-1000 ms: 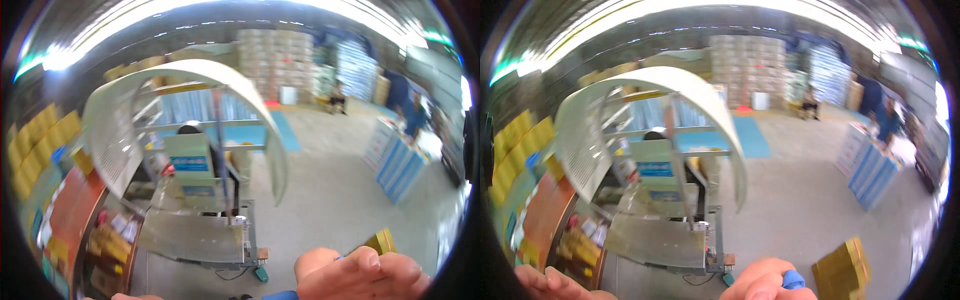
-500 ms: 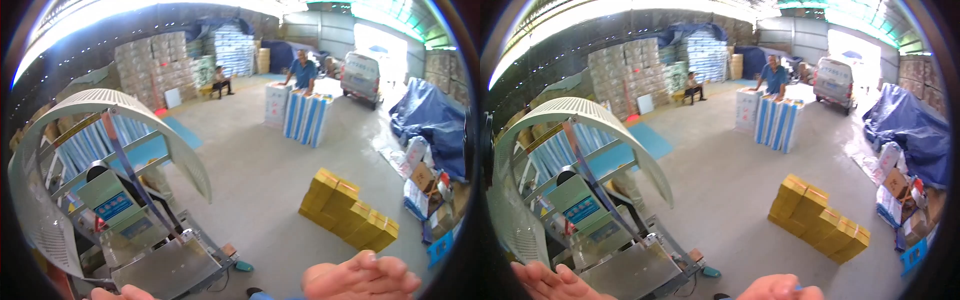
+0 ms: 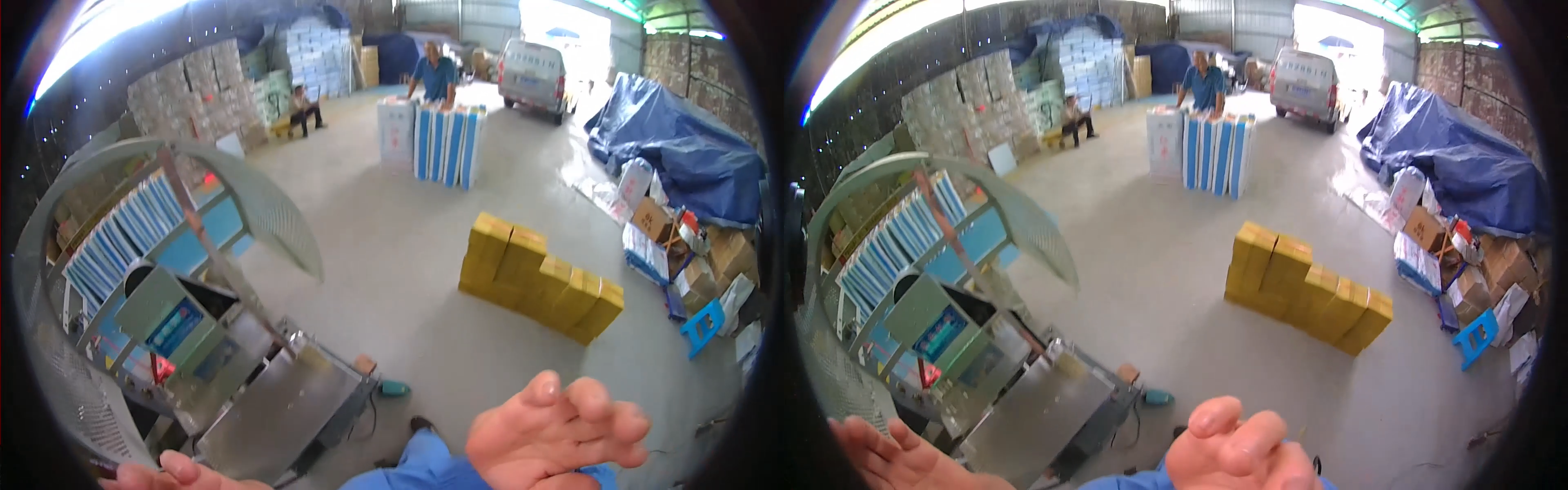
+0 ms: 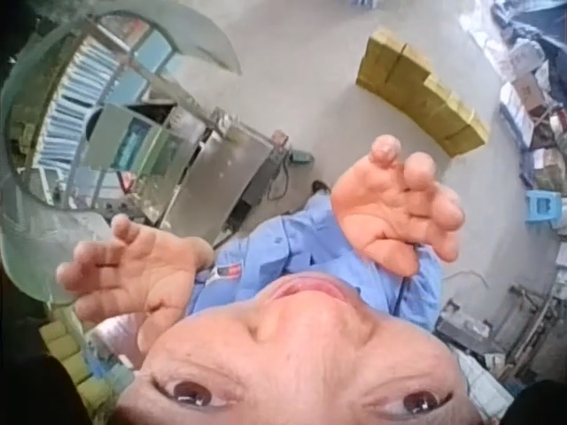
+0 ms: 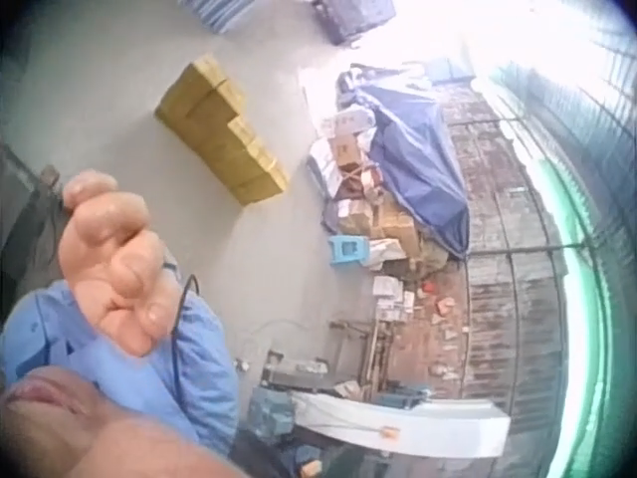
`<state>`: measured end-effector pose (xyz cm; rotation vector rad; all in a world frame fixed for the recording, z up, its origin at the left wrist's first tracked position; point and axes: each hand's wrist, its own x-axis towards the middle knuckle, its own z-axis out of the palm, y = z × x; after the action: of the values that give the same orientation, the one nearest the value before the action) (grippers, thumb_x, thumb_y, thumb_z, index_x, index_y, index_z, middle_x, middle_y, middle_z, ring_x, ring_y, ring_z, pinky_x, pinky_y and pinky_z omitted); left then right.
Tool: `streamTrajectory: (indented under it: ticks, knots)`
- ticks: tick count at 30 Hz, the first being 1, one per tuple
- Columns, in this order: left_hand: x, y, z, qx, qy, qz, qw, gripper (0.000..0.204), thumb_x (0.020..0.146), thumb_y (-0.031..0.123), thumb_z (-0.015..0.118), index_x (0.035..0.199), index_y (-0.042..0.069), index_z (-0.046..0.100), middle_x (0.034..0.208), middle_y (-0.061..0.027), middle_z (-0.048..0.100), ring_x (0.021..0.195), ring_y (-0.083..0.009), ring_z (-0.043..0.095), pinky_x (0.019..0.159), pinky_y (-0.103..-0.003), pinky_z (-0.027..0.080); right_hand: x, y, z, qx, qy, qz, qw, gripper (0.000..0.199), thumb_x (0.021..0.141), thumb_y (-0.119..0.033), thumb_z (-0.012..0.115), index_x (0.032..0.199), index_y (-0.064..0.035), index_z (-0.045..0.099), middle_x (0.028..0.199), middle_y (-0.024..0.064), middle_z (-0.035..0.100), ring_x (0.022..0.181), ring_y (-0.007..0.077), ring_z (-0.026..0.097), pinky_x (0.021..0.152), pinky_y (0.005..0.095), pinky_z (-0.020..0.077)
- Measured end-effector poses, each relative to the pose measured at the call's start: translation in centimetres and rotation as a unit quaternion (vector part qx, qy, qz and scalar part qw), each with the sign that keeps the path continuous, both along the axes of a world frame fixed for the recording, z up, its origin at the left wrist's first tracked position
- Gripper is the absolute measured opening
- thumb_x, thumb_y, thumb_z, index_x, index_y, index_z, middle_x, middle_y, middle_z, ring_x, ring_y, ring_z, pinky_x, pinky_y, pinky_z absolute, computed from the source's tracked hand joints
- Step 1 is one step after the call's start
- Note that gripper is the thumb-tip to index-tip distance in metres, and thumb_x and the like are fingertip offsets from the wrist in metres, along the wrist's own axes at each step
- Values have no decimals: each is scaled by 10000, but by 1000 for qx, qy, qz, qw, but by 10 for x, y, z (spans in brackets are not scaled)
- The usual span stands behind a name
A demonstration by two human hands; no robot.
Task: Wrapping stacks of yellow paper bundles using a strapping machine, applying labels, and stacking the finished bundles.
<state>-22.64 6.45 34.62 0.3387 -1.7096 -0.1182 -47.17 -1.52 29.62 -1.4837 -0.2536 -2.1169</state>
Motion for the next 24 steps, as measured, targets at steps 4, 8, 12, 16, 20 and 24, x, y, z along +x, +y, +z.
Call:
streamTrajectory:
  ticks: [4, 8, 12, 16, 20, 24]
  knots:
    - [-12, 20, -9, -116, 118, 8, 986, 689, 980, 572, 428, 1540, 202, 274, 1625, -82, 126, 1420, -286, 302, 1093, -526, 338, 21, 15, 8, -95, -52, 0, 994, 466, 993, -350, 538, 1448, -295, 453, 1565, -106, 315, 1396, 242, 317, 1102, 522, 266]
    - [6, 38, -22, -111, 155, 129, 973, 662, 976, 557, 465, 1497, 159, 365, 1550, -167, 250, 1323, -304, 432, 940, -556, 469, 58, -1, -8, -77, -27, 138, 987, 472, 1001, -373, 516, 1457, -278, 444, 1569, -76, 319, 1396, 263, 309, 1090, 504, 277]
    - [-17, 14, -29, -114, 265, 189, 938, 329, 1000, 378, 525, 943, 57, 564, 949, -93, 541, 745, -221, 605, 573, -343, 565, 69, -13, -20, -58, -20, 186, 981, 481, 1006, -376, 499, 1466, -249, 437, 1565, -45, 337, 1387, 260, 313, 1066, 483, 289]
    - [15, 64, -48, -55, 128, 291, 947, 497, 1036, 383, 435, 901, -67, 599, 883, -282, 649, 716, -321, 669, 583, -407, 606, 113, -25, -17, -43, 44, 358, 932, 370, 996, -397, 449, 1229, -137, 572, 1062, 33, 571, 936, 232, 495, 807, 412, 382]
    - [14, 117, -70, -31, 165, 427, 889, 426, 1030, 284, 450, 1057, -114, 600, 1031, -290, 638, 861, -345, 674, 757, -397, 558, 169, -13, -17, -28, 113, 514, 850, 285, 985, -344, 459, 998, -83, 573, 757, 78, 568, 658, 234, 515, 598, 368, 392]
    - [-4, 187, -84, -9, 196, 596, 778, 319, 1020, 166, 416, 1069, -94, 593, 1046, -270, 636, 907, -305, 666, 760, -372, 538, 231, 41, -24, -16, 117, 637, 762, 272, 980, -326, 478, 987, -73, 575, 732, 89, 570, 620, 228, 510, 561, 348, 378]
